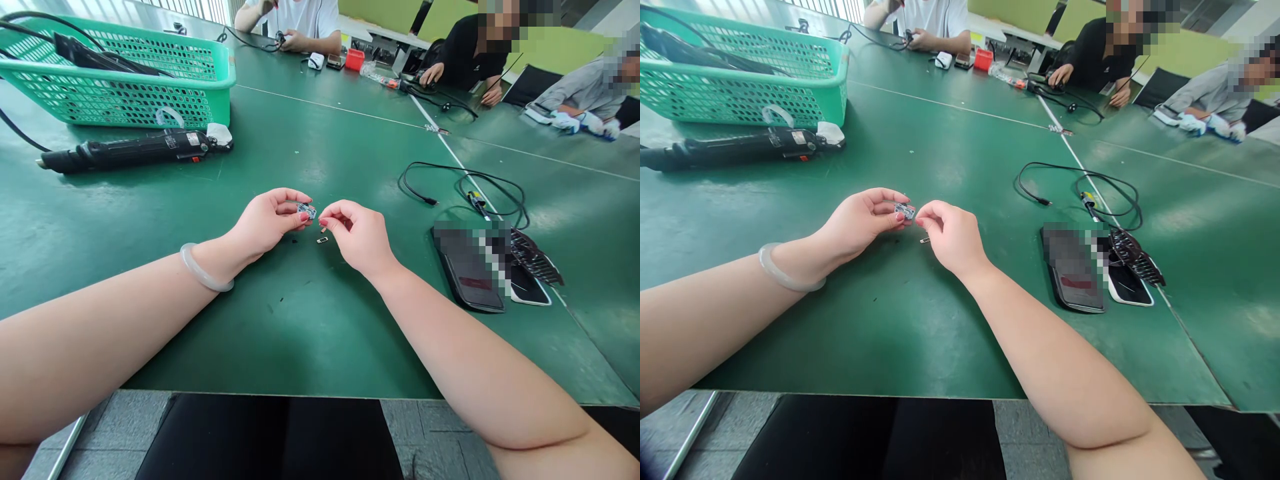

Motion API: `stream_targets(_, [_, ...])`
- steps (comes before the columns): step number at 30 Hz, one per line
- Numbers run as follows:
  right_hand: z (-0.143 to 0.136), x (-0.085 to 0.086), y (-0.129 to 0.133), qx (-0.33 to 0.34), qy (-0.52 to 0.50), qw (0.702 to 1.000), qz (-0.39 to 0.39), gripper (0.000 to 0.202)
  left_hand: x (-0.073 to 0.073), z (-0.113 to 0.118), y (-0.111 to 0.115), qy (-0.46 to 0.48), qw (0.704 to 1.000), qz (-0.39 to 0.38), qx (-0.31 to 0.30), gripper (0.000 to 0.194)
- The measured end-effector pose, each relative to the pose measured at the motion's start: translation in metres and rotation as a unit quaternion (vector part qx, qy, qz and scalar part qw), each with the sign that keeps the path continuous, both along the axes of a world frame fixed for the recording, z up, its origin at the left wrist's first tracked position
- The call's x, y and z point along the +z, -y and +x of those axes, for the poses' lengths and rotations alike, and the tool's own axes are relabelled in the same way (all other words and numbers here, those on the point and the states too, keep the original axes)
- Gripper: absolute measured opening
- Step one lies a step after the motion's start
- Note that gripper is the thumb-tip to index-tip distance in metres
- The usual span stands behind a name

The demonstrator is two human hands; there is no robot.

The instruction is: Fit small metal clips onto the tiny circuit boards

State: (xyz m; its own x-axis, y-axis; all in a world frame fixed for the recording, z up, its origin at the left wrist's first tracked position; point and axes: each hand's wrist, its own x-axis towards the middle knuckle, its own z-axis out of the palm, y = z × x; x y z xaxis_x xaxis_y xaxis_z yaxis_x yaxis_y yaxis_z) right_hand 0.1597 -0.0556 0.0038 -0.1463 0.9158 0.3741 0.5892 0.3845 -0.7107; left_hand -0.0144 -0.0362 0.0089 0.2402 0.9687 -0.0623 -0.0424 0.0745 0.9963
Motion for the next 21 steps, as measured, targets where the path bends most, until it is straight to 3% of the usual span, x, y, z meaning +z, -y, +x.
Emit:
stream_targets(4, [0.0008, -0.0028, -0.0015, -0.026, -0.060, 0.998, -0.004, 0.012, 0.0009, 0.0003, 0.0019, -0.038, 0.998, 0.038, -0.014, 0.025])
stream_targets(10, [0.0001, -0.0032, -0.0005, -0.028, -0.062, 0.997, 0.024, 0.012, -0.0010, -0.0019, 0.0005, -0.083, 0.992, 0.086, -0.033, 0.026])
stream_targets(21, [0.0000, 0.0002, 0.0028, -0.020, 0.094, 0.991, 0.094, 0.017, -0.0012, -0.0015, 0.0017, -0.104, 0.988, 0.108, -0.033, 0.026])
